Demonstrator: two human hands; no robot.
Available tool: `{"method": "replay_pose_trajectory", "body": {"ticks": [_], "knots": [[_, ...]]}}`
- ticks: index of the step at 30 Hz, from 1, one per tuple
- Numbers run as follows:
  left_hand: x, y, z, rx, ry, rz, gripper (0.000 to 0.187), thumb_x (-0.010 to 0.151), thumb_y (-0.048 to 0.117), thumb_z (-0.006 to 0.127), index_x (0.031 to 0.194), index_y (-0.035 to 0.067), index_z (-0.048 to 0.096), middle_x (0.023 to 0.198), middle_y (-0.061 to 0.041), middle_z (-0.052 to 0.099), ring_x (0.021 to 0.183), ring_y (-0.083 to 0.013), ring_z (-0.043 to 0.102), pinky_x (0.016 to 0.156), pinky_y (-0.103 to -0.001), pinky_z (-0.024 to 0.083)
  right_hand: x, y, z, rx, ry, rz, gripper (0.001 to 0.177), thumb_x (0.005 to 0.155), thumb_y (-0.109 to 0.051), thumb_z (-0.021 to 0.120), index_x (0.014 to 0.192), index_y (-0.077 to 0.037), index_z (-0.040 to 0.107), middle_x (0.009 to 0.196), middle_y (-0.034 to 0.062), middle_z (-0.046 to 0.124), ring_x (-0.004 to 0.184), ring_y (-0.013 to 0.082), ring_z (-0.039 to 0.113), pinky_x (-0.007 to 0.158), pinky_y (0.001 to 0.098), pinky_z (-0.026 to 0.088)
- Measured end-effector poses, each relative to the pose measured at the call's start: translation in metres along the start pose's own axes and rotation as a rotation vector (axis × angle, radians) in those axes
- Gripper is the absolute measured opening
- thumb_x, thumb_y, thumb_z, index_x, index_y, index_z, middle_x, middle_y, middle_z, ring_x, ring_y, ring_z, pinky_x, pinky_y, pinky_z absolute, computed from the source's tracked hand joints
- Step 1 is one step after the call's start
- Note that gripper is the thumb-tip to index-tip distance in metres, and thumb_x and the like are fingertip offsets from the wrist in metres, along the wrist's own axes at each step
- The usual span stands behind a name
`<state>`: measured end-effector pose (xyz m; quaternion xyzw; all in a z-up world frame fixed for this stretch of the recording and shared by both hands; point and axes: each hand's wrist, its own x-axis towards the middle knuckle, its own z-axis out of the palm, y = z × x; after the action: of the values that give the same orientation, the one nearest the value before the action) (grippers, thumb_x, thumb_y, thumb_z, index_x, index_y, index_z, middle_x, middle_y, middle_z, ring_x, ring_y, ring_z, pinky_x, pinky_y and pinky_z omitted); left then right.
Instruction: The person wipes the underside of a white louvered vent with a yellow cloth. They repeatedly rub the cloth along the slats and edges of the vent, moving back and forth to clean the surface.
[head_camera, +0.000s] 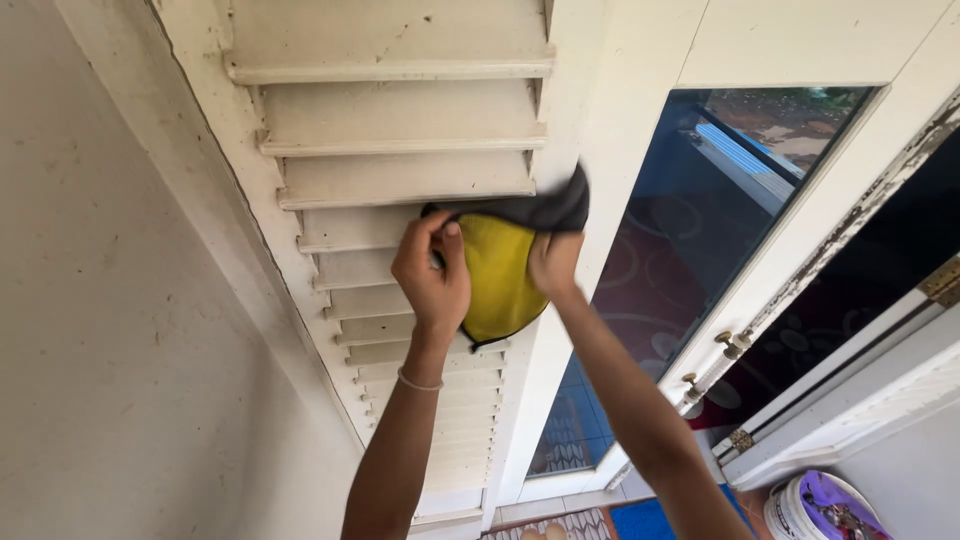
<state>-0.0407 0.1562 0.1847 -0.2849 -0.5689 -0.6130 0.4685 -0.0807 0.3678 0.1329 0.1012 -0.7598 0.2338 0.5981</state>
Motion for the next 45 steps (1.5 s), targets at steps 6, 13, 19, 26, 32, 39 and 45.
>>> {"method": "replay_pose_trajectory", "body": {"ticks": [6, 13, 19, 26, 32, 39, 45], "knots": [[0.061, 0.035, 0.021, -0.032, 0.019, 0.123, 0.022, 0.108, 0.019, 0.060, 0.124, 0.004, 0.064, 0.103, -0.012, 0.067, 0.092, -0.0230, 0.068, 0.075, -0.032, 0.061, 0.138, 0.027, 0.009, -0.059, 0.102, 0.070, 0.020, 0.092, -0.019, 0.045, 0.093, 0.001, 0.048, 0.085, 0.0241, 0.058, 0.081, 0.0368, 0.050, 0.077, 0.0543, 0.037], [0.087, 0.060, 0.027, -0.005, -0.087, 0.098, 0.045, 0.111, 0.027, 0.056, 0.151, 0.011, 0.045, 0.151, -0.010, 0.055, 0.143, -0.0267, 0.057, 0.117, -0.042, 0.054, 0.192, 0.003, 0.014, -0.100, 0.178, 0.141, 0.024, 0.089, -0.016, 0.052, 0.073, -0.004, 0.039, 0.065, 0.0199, 0.052, 0.062, 0.0302, 0.042, 0.064, 0.0534, 0.031], [0.047, 0.035, 0.005, 0.192, -0.135, 0.040, 0.067, 0.114, 0.052, 0.041, 0.163, 0.011, 0.023, 0.170, -0.010, 0.032, 0.160, -0.0341, 0.038, 0.133, -0.047, 0.039, 0.062, -0.018, 0.011, -0.046, 0.104, 0.264, 0.025, 0.101, -0.020, 0.043, 0.081, -0.005, 0.047, 0.066, 0.0195, 0.052, 0.057, 0.0358, 0.049, 0.057, 0.0530, 0.031], [0.018, 0.017, -0.004, 0.203, -0.231, 0.040, 0.070, 0.112, 0.048, 0.037, 0.163, 0.004, 0.018, 0.170, -0.018, 0.026, 0.160, -0.0427, 0.027, 0.132, -0.050, 0.031, 0.045, -0.058, 0.001, 0.102, 0.135, -0.018, 0.054, 0.105, -0.026, 0.038, 0.151, -0.001, 0.028, 0.151, 0.0221, 0.035, 0.144, 0.0432, 0.033, 0.122, 0.0528, 0.028], [0.055, 0.037, -0.032, 0.074, -0.074, 0.067, 0.075, 0.112, 0.048, 0.043, 0.164, 0.002, 0.013, 0.173, -0.017, 0.018, 0.165, -0.0344, 0.022, 0.139, -0.044, 0.027, 0.182, -0.138, -0.013, 0.159, 0.004, -0.222, 0.067, 0.089, -0.020, 0.060, 0.147, 0.006, 0.037, 0.152, 0.0202, 0.041, 0.149, 0.0364, 0.034, 0.132, 0.0442, 0.023], [0.072, 0.042, -0.080, 0.081, -0.049, 0.069, 0.076, 0.112, 0.046, 0.047, 0.164, 0.001, 0.014, 0.173, -0.019, 0.019, 0.166, -0.0357, 0.024, 0.141, -0.044, 0.028, 0.206, -0.157, 0.067, -0.662, -0.287, -0.395, 0.075, 0.100, -0.056, 0.055, 0.107, 0.018, 0.068, 0.119, 0.0446, 0.056, 0.115, 0.0563, 0.050, 0.108, 0.0584, 0.032], [0.068, 0.038, -0.119, 0.173, -0.020, 0.062, 0.079, 0.109, 0.050, 0.050, 0.163, 0.003, 0.019, 0.170, -0.020, 0.027, 0.161, -0.0397, 0.034, 0.133, -0.049, 0.037, 0.208, -0.209, 0.187, -0.223, -0.142, -0.576, 0.056, 0.097, -0.042, 0.060, 0.059, 0.000, 0.059, 0.089, 0.0375, 0.053, 0.107, 0.0549, 0.039, 0.098, 0.0620, 0.030]]}}
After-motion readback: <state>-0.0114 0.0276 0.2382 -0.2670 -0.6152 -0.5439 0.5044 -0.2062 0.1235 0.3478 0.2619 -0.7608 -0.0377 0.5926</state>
